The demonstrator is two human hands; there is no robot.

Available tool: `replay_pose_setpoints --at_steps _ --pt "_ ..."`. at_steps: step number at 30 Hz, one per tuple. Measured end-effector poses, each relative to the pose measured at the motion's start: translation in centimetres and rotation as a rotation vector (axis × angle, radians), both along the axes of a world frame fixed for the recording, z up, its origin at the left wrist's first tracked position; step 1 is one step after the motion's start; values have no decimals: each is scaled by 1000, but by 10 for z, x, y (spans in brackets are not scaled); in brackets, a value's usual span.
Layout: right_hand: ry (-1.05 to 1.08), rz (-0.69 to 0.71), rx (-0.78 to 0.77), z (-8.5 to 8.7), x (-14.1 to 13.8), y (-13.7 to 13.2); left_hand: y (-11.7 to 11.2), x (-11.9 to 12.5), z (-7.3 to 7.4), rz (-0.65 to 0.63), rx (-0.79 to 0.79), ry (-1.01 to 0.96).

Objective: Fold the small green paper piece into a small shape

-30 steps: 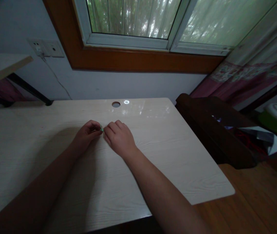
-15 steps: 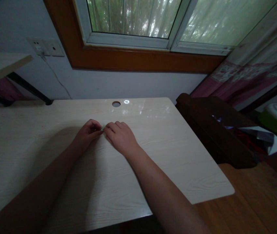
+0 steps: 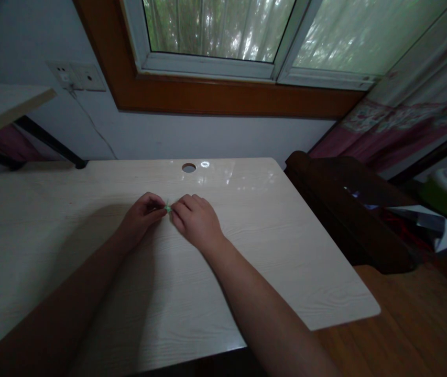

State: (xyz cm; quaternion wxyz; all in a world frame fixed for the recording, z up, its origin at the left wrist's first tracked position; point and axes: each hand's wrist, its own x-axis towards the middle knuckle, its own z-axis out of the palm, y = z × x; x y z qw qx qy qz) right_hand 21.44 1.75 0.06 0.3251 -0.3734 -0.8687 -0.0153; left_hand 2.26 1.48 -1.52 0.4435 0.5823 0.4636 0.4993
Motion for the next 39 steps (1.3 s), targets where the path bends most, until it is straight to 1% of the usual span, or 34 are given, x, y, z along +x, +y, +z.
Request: replay_pose_setpoints --at_steps 5,10,15,21,26,30,35,39 --pt "125 33 -69 -3 0 1 0 0 0 -9 10 -6" --pt "308 48 -183 -6 1 2 2 1 -4 -46 21 -107" --pt "435 70 -265 -9 0 3 4 1 -6 -1 32 -67" --pt "497 72 -363 -16 -2 6 5 0 -3 -36 1 -100" --pt "535 75 -448 -19 -4 6 4 1 -2 -2 5 -100" --pt "550 71 -492 -18 -5 6 4 1 -4 9 38 -79" --pt "556 65 -551 -18 -4 7 2 0 -5 -18 94 -58" --pt "565 113 -564 -17 -3 6 -1 1 -1 -72 95 -31"
